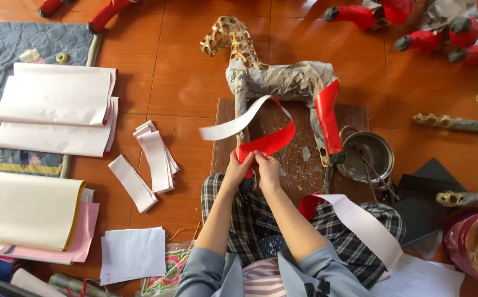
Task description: Decorating paper-based animal crafts by gluing on colored paper strips.
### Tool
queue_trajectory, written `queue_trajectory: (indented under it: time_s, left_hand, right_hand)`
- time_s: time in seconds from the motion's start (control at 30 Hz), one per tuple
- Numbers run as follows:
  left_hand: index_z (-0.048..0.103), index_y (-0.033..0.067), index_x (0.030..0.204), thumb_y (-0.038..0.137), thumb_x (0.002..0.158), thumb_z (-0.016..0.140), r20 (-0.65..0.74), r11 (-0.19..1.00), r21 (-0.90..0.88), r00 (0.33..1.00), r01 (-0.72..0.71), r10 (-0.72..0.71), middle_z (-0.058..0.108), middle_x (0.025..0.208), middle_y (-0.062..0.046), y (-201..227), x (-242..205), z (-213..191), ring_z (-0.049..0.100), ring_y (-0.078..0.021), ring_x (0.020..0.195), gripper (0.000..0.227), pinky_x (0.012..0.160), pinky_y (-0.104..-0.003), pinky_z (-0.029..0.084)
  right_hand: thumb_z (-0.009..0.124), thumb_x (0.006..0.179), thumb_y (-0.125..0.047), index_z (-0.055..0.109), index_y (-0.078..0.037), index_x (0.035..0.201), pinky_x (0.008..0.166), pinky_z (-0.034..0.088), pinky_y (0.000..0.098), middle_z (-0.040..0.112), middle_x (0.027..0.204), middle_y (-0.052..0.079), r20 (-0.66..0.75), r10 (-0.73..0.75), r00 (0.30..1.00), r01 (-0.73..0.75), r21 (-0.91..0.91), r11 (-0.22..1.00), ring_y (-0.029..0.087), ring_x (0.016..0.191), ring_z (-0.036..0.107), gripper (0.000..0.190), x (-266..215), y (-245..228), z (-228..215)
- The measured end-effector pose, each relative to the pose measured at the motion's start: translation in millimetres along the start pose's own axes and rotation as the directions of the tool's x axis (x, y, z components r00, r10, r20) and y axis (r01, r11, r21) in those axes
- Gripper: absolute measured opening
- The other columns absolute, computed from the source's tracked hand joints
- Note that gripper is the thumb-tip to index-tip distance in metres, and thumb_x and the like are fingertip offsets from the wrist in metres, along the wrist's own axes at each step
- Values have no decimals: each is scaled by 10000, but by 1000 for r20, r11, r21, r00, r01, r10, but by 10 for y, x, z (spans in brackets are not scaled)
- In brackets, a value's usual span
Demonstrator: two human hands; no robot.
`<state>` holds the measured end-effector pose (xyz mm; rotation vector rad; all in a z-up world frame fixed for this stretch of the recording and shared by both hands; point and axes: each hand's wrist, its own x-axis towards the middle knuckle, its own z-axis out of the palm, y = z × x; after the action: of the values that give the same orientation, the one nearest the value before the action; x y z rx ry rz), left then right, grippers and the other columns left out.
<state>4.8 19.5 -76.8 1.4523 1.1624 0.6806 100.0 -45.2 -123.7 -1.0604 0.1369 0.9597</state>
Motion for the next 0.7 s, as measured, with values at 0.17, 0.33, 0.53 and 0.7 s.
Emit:
queue_trajectory:
  time_s: [0.17,0.33,0.53,0.7]
  left_hand:
    - [439,0,1403,249,823,835,198,932,-287,965,223,-170,662,1219,-167,-15,-121,44,667,-229,1051,746,850,-339,582]
    - [305,43,1514,229,832,809,123,974,-8,967,228,-225,682,1212,-224,389,-196,-19,697,-273,1045,868,845,-349,578]
    - [176,125,1626,216,855,703,134,948,210,954,238,-269,708,1182,-269,266,-179,-1,733,-339,1006,939,837,-385,584]
    - [227,81,1608,199,882,734,286,989,-127,957,80,-41,639,1319,-288,30,-84,-96,680,-367,1133,893,895,-415,576]
  right_hand:
    - [725,897,-120,736,-78,959,769,605,334,744,899,43,69,314,947,-322,165,932,183,815,719,76,64,-105,-207]
    - [754,1067,-357,614,-65,933,532,384,338,631,843,93,140,323,936,-292,-204,934,213,633,529,350,429,426,-987]
    - [527,1020,-510,693,-127,1157,891,518,244,742,1112,10,420,0,907,290,-627,723,83,995,648,439,232,-127,-124]
    - [715,941,-447,696,-127,1157,897,522,342,709,1076,42,357,544,759,-449,-318,835,155,978,646,387,451,-167,245]
